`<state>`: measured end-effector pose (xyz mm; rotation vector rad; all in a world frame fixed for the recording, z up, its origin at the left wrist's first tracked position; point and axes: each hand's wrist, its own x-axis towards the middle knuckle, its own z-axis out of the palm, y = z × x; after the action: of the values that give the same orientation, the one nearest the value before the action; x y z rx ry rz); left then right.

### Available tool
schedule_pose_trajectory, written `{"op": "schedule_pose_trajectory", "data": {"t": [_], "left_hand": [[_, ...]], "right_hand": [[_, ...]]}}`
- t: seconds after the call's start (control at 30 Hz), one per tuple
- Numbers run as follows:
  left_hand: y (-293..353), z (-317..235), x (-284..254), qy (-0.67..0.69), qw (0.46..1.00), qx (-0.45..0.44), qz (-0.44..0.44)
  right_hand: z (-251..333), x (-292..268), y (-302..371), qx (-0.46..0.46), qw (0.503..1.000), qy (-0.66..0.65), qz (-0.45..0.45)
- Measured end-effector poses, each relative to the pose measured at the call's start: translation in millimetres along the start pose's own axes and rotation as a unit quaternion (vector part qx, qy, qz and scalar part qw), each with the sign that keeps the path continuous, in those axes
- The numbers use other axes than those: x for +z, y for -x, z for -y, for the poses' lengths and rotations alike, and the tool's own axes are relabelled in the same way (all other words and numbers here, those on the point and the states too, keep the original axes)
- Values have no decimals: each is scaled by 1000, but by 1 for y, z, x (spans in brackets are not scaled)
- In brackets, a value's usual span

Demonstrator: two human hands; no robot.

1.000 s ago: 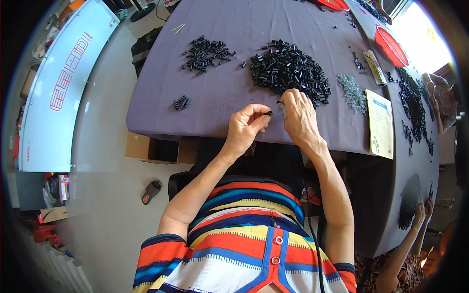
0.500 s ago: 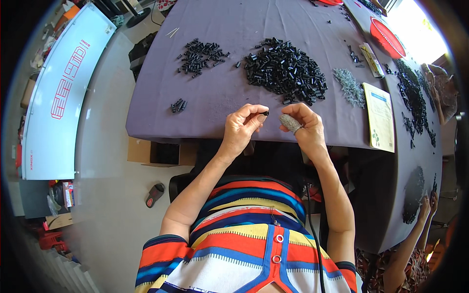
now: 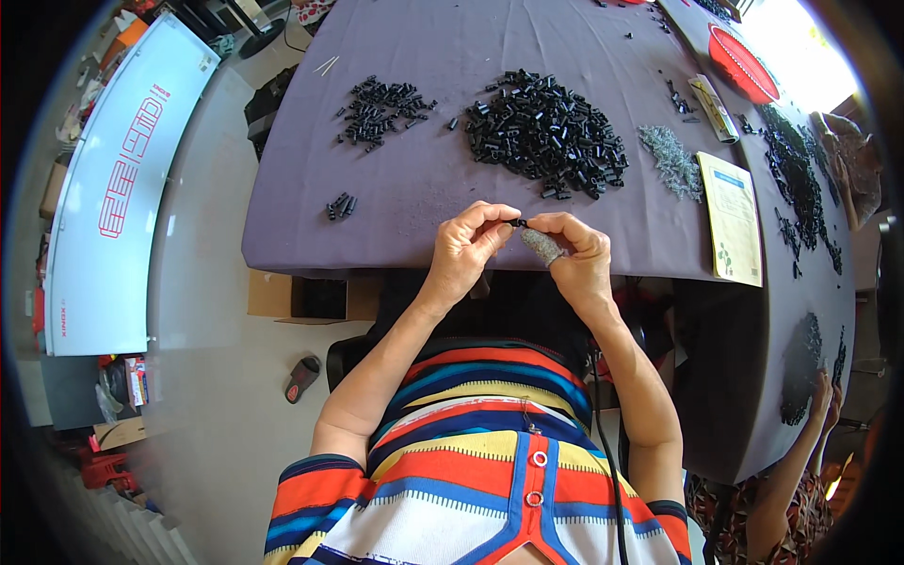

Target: The person assembles small plastic components together by hand and sorts the plastic pieces into piles on the table.

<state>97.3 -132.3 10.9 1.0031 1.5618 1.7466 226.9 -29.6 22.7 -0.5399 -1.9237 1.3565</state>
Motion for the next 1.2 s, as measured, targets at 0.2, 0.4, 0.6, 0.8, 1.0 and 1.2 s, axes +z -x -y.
{"op": "schedule_pose_trajectory", "data": {"t": [0.2, 0.4, 0.6, 0.8, 1.0, 1.2], "left_hand": [[0, -3, -2, -4, 1000, 3, 13], [2, -2, 6, 159, 985, -58, 1], [2, 3, 11, 336, 935, -111, -4], [5, 7, 15, 326, 941, -83, -33], [6, 7, 15, 256, 964, -58, -37], [8, -1, 24, 216, 971, -68, -78]], "right_hand": [[9, -1, 0, -10, 998, 60, 19], [9, -3, 1, -16, 998, 55, 26], [11, -4, 2, -34, 997, 64, 18], [11, -4, 2, -67, 993, 96, 15], [13, -9, -3, -243, 945, 216, 30], [10, -9, -1, -263, 929, 258, 47]]}}
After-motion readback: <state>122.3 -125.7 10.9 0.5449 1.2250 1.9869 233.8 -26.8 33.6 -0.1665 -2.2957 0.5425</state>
